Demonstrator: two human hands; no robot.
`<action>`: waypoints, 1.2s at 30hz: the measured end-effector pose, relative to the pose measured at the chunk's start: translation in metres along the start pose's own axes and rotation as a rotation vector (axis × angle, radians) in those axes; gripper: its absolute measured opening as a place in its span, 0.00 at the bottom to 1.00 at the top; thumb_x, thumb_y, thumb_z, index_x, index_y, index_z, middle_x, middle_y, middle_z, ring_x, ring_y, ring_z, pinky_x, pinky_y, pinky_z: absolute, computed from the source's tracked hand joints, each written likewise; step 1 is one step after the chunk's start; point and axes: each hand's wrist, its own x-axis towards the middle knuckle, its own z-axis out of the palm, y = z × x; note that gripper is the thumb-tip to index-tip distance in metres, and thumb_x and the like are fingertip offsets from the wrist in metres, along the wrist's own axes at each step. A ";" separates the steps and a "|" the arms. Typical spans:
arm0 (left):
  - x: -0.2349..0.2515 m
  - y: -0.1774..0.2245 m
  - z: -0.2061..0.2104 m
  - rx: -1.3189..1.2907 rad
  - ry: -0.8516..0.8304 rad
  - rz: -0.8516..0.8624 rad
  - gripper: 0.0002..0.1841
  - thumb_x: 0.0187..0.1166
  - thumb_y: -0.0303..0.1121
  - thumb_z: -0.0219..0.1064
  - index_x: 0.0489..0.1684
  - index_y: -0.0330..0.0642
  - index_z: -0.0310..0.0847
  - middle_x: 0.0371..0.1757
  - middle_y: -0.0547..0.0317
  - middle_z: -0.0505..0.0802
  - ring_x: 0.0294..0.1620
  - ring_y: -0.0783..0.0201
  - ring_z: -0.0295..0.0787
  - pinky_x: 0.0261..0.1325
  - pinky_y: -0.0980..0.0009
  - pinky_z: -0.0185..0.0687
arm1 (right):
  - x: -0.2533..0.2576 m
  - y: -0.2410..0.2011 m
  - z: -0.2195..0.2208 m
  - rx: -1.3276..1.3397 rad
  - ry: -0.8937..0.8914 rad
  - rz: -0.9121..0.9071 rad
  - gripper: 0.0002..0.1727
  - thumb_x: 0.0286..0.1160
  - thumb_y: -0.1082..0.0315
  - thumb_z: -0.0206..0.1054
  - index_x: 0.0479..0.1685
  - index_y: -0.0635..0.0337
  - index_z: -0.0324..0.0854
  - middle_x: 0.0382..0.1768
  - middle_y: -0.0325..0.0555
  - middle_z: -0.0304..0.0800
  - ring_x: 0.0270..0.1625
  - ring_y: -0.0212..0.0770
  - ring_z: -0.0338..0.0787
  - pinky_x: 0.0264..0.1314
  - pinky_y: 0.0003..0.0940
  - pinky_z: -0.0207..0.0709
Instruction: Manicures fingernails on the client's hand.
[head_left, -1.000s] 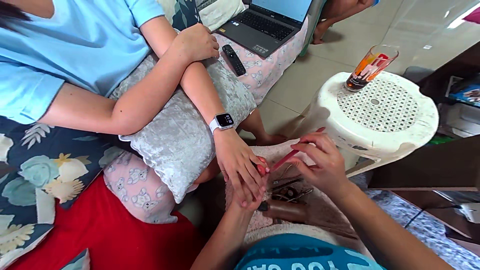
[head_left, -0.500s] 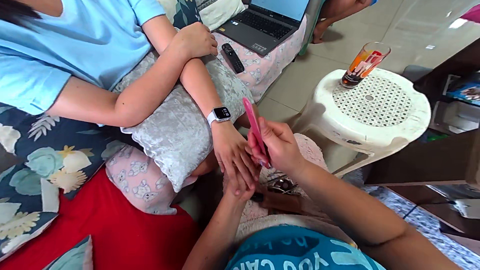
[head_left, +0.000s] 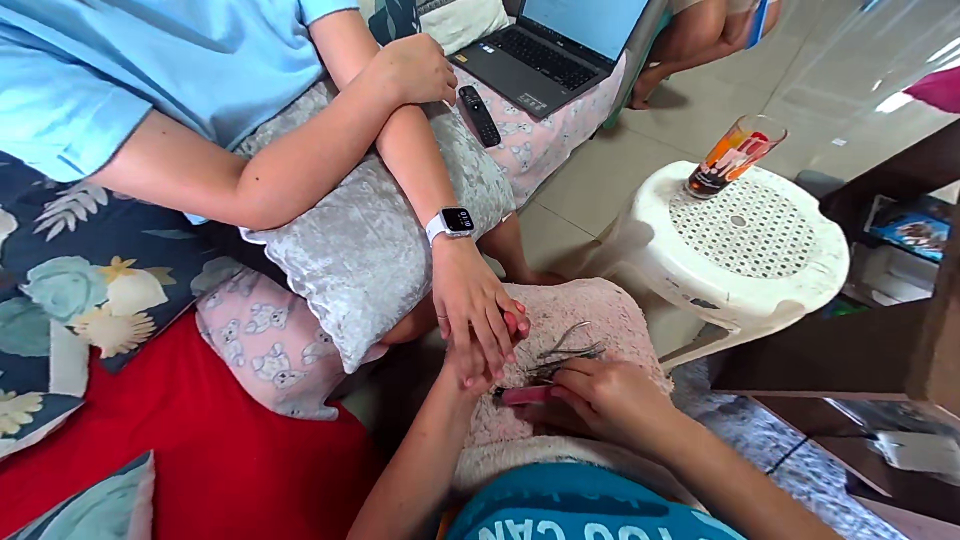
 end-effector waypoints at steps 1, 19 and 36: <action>0.000 0.000 0.000 -0.016 -0.012 0.002 0.08 0.76 0.36 0.73 0.43 0.41 0.90 0.42 0.57 0.94 0.50 0.61 0.92 0.64 0.64 0.84 | 0.001 -0.003 0.001 -0.013 0.035 0.019 0.17 0.84 0.56 0.59 0.38 0.54 0.91 0.39 0.42 0.95 0.39 0.43 0.96 0.34 0.45 0.89; -0.001 -0.003 0.000 -0.200 -0.071 -0.051 0.12 0.86 0.36 0.59 0.41 0.40 0.87 0.42 0.55 0.91 0.50 0.58 0.90 0.64 0.61 0.83 | 0.017 0.022 0.003 -0.045 0.163 0.057 0.13 0.75 0.70 0.61 0.50 0.59 0.90 0.40 0.51 0.91 0.44 0.52 0.92 0.42 0.43 0.88; -0.005 -0.005 -0.007 -0.212 -0.076 -0.042 0.08 0.84 0.31 0.62 0.43 0.40 0.88 0.46 0.54 0.93 0.54 0.58 0.90 0.68 0.59 0.82 | 0.079 0.009 -0.064 1.139 -0.202 0.358 0.12 0.85 0.62 0.67 0.54 0.57 0.93 0.24 0.33 0.91 0.17 0.23 0.83 0.19 0.17 0.78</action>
